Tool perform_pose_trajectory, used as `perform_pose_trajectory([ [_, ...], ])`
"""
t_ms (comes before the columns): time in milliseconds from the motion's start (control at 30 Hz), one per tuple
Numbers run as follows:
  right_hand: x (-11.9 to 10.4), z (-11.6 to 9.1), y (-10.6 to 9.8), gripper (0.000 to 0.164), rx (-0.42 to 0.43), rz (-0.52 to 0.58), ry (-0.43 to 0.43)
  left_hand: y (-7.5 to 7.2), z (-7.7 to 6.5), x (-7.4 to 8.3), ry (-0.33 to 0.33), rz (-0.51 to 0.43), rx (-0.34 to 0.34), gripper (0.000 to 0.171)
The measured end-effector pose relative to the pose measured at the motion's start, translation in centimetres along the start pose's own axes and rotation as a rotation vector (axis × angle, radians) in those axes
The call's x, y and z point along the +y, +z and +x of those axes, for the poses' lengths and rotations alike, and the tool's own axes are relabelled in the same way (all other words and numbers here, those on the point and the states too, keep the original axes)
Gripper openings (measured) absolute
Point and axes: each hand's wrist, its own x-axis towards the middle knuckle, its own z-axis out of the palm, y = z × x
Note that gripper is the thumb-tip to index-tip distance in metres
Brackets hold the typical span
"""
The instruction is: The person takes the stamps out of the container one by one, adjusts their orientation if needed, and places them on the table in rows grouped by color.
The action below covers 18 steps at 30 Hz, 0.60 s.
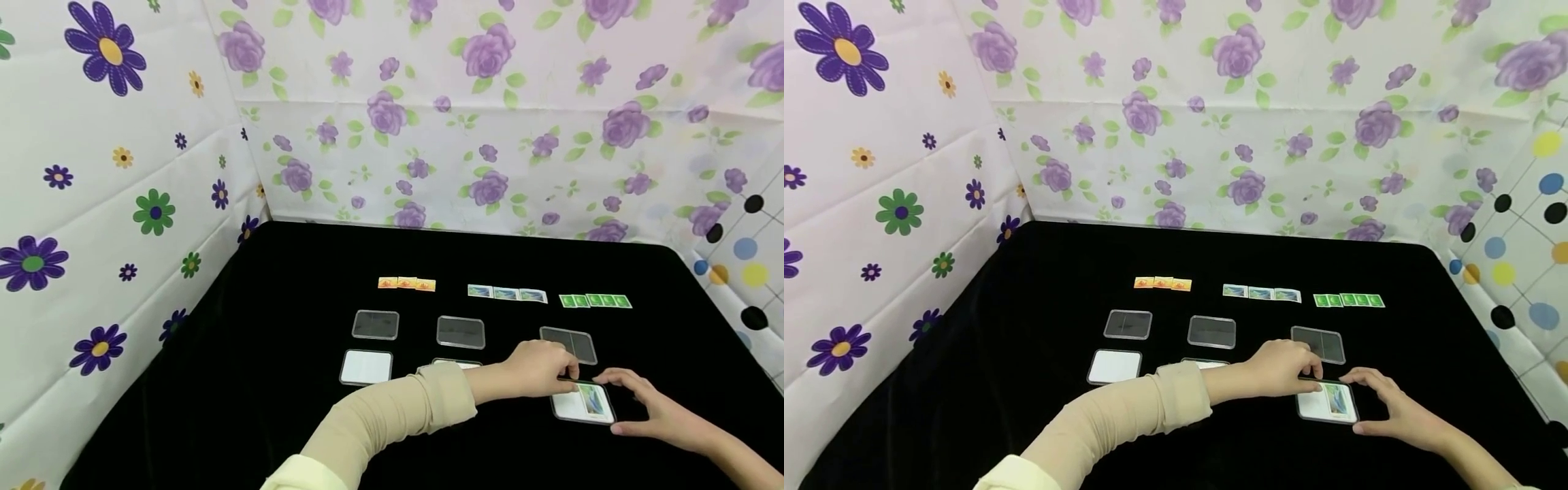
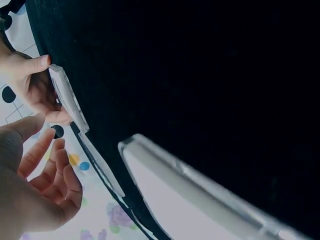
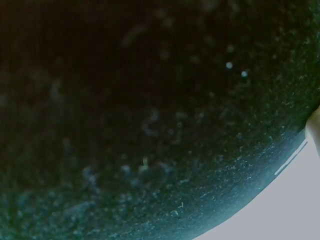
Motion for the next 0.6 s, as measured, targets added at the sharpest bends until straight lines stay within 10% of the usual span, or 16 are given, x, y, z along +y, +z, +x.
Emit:
perform_pose_trajectory([
  [600,0.0,0.0,0.1,0.062,-0.008,0.001,-0.026,1.1,0.5,1.8,-0.046,0.071,0.001,0.035],
])
